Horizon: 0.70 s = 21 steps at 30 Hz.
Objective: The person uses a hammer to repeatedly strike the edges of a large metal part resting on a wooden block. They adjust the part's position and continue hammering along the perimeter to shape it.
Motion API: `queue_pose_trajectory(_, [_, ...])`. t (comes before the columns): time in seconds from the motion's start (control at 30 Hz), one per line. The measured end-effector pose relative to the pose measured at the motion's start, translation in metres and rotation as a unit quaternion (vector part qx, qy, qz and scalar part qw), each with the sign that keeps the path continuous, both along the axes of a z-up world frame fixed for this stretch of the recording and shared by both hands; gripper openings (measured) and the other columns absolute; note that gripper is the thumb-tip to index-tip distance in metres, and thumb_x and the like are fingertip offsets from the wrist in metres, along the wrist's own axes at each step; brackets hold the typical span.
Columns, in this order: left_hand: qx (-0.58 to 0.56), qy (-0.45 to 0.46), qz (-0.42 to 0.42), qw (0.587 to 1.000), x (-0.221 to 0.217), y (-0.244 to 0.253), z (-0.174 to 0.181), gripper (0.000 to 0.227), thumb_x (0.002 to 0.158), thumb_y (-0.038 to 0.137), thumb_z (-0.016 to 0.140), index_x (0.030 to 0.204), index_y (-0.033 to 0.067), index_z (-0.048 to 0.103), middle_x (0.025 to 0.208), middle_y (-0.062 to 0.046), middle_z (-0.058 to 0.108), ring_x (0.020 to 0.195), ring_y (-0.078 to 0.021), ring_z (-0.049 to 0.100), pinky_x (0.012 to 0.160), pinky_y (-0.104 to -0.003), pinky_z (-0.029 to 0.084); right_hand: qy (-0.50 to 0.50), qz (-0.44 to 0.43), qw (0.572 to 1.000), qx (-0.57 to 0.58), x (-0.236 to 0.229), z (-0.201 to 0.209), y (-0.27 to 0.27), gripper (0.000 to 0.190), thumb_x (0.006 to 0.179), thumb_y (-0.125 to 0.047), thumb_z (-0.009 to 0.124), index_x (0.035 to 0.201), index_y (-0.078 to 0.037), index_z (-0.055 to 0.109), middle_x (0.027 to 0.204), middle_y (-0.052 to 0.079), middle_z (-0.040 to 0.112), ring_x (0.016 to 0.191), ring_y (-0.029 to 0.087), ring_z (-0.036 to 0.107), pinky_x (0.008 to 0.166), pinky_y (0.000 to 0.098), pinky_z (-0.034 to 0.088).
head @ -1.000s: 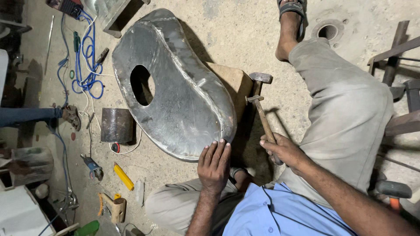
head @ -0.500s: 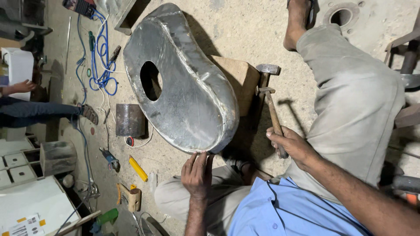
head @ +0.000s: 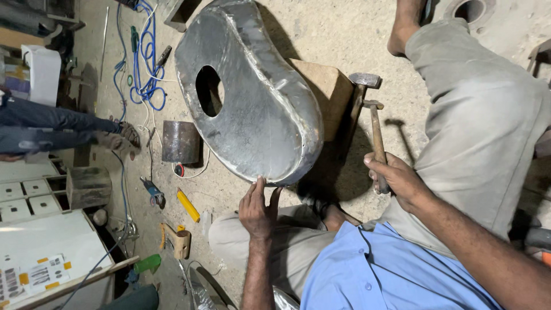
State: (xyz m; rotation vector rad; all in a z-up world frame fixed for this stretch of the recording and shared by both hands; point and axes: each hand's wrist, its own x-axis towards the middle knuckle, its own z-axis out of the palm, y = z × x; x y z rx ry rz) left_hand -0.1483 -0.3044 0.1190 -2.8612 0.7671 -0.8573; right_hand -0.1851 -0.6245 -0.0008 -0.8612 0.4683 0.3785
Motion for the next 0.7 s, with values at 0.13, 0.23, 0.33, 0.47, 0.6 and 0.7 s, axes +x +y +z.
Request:
queue_pose_trajectory(0.13, [0.011,0.024,0.035,0.999,0.009,0.023,0.002,0.068,0.085,0.037,0.085,0.139,0.0029,0.06,0.108,-0.009,0.076,0.1,-0.0231,0.073,0.078,-0.038,0.056,-0.003,-0.007,1.0,-0.005,-0.001,-0.004,0.004,0.029,0.094,-0.032,0.068,0.112,-0.01,0.06,0.075,-0.003,0.053,0.064,0.009,0.051,0.057,0.027,0.045])
queue_pose_trajectory(0.23, [0.006,0.021,0.043,0.999,0.012,0.035,-0.001,0.072,0.083,0.036,0.085,0.142,0.0047,0.058,0.107,-0.008,0.076,0.098,-0.0231,0.073,0.077,-0.038,0.055,0.003,0.002,1.0,-0.021,-0.001,-0.009,0.005,0.029,0.096,-0.032,0.068,0.109,-0.008,0.059,0.074,-0.001,0.052,0.061,0.011,0.05,0.055,0.028,0.044])
queue_pose_trajectory(0.33, [-0.006,0.019,0.069,0.997,0.01,0.042,-0.008,0.074,0.083,0.035,0.085,0.144,0.0066,0.056,0.102,-0.007,0.076,0.094,-0.0227,0.073,0.076,-0.037,0.055,0.001,-0.005,1.0,-0.027,0.0,-0.015,0.005,0.027,0.095,-0.032,0.068,0.107,-0.009,0.06,0.073,-0.001,0.052,0.059,0.011,0.05,0.054,0.0281,0.044])
queue_pose_trajectory(0.47, [-0.048,0.015,0.119,0.992,0.004,0.049,-0.01,0.072,0.086,0.026,0.084,0.149,0.0074,0.053,0.1,-0.007,0.076,0.088,-0.0235,0.073,0.074,-0.038,0.054,0.016,-0.004,0.999,-0.045,-0.003,-0.02,0.008,0.025,0.095,-0.029,0.069,0.106,-0.01,0.059,0.072,-0.002,0.052,0.057,0.011,0.048,0.054,0.0275,0.044])
queue_pose_trajectory(0.6, [-0.084,0.178,0.248,0.948,-0.005,0.062,-0.009,0.086,0.084,0.027,0.084,0.155,0.0032,0.044,0.087,-0.013,0.074,0.078,-0.029,0.071,0.073,-0.041,0.055,0.01,-0.004,0.999,-0.046,-0.005,-0.022,0.013,0.023,0.096,-0.027,0.07,0.105,-0.011,0.056,0.07,-0.003,0.051,0.054,0.009,0.046,0.052,0.0277,0.043])
queue_pose_trajectory(0.7, [-0.046,0.273,0.25,0.928,-0.013,0.068,-0.014,0.088,0.079,0.033,0.086,0.15,0.0021,0.045,0.09,-0.017,0.075,0.08,-0.0316,0.072,0.075,-0.044,0.055,0.018,0.008,0.997,-0.073,-0.005,-0.017,0.015,0.021,0.098,-0.025,0.07,0.107,-0.009,0.059,0.071,-0.003,0.053,0.054,0.008,0.047,0.052,0.0264,0.042])
